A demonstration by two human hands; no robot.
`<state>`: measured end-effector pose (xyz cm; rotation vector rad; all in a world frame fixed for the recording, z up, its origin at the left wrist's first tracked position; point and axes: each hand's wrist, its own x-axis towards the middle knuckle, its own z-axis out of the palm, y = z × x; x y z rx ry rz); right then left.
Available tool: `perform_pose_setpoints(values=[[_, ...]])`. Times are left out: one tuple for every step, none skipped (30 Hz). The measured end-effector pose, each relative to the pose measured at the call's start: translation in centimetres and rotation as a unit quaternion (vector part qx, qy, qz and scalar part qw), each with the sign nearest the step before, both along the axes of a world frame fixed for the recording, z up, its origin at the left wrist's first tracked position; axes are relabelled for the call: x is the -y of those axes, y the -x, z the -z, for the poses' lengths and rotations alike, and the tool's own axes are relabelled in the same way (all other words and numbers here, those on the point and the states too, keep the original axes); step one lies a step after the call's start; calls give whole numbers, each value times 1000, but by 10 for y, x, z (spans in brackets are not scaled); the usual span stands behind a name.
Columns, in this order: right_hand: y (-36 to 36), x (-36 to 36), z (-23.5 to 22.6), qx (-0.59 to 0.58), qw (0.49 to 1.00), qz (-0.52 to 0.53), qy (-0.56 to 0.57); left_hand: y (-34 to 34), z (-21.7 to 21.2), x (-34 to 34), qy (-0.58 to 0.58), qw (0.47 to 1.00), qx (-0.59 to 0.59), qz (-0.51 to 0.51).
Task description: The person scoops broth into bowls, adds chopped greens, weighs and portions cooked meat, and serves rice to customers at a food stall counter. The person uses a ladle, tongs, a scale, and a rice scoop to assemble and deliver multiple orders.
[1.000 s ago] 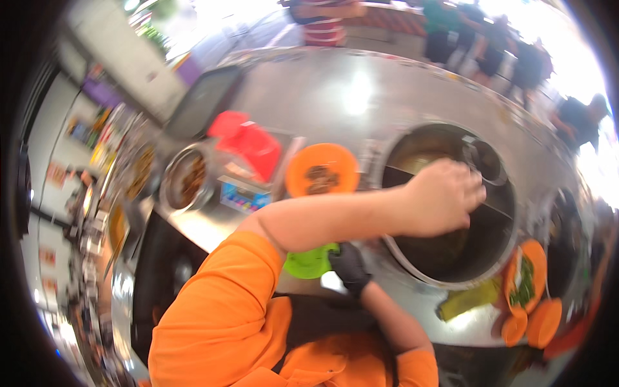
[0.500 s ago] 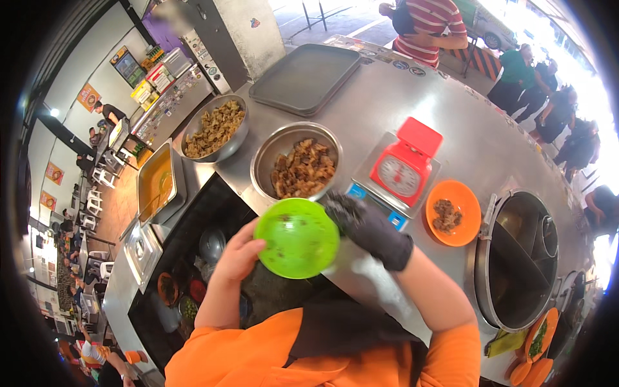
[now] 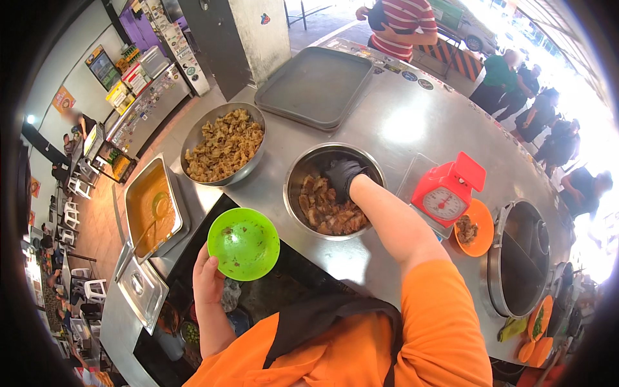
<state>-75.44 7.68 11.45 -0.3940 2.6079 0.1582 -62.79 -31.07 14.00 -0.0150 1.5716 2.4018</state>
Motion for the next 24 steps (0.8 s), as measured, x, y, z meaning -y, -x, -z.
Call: perform_pose_setpoints(values=[[1,-1,5,-45,998,-22,27,6,0,-1,-15,1000,1,15],[-1,-1,11,-72,996,-40,34,12,0,-4,-3,1000,-2,12],[-2,-1,18,-104,992,-38,53,18,-1,-9,1,1000,-7,15],[-2,-1,24,-118,991,-33,54,25,-2,-16,-2,1000,-8,19],[-1,-2,29,-119,990,-37,63,32,-3,-25,1,1000,-25,17],[1,-4,32,-99,993,14,69,38,-4,-35,-1,999,-39,15],[5,-8,32,-66,993,55,84,45,-5,-45,-19,998,-55,18],[9,-11,30,-45,989,102,96,53,-7,-53,9,997,-78,16],[12,-17,25,-49,989,77,117,60,-9,-62,22,994,-103,18],[14,-23,17,-66,987,59,135,67,-10,-70,20,991,-129,25],[14,-27,8,-77,987,36,138,74,-11,-77,32,991,-122,37],[13,-30,-3,-94,976,34,195,79,-11,-84,30,992,-115,53],[12,-30,-15,-104,962,53,246,85,-11,-91,27,991,-108,70],[8,-31,-29,-95,952,81,278,90,-11,-99,42,990,-103,87],[4,-32,-45,-90,943,105,302,93,-11,-106,63,988,-103,92],[0,-30,-60,-116,925,78,352,95,-10,-114,74,987,-100,100],[-3,-24,-73,-122,924,57,358,95,-10,-121,76,987,-86,112],[-6,-16,-84,-136,920,28,367,95,-9,-129,56,986,-93,126],[-10,-7,-93,-169,915,-10,367,93,-9,-136,61,986,-78,132],[-14,2,-100,-142,926,8,348,92,-8,-143,54,987,-56,142],[-21,9,-106,-117,935,0,333,91,-8,-151,41,987,-28,153],[-27,13,-111,-89,950,3,298,88,-7,-156,35,986,-26,160],[-33,15,-117,-61,960,-3,274,87,-8,-162,36,986,1,164],[-38,14,-122,-84,954,-20,286,85,-8,-167,25,985,19,167]])
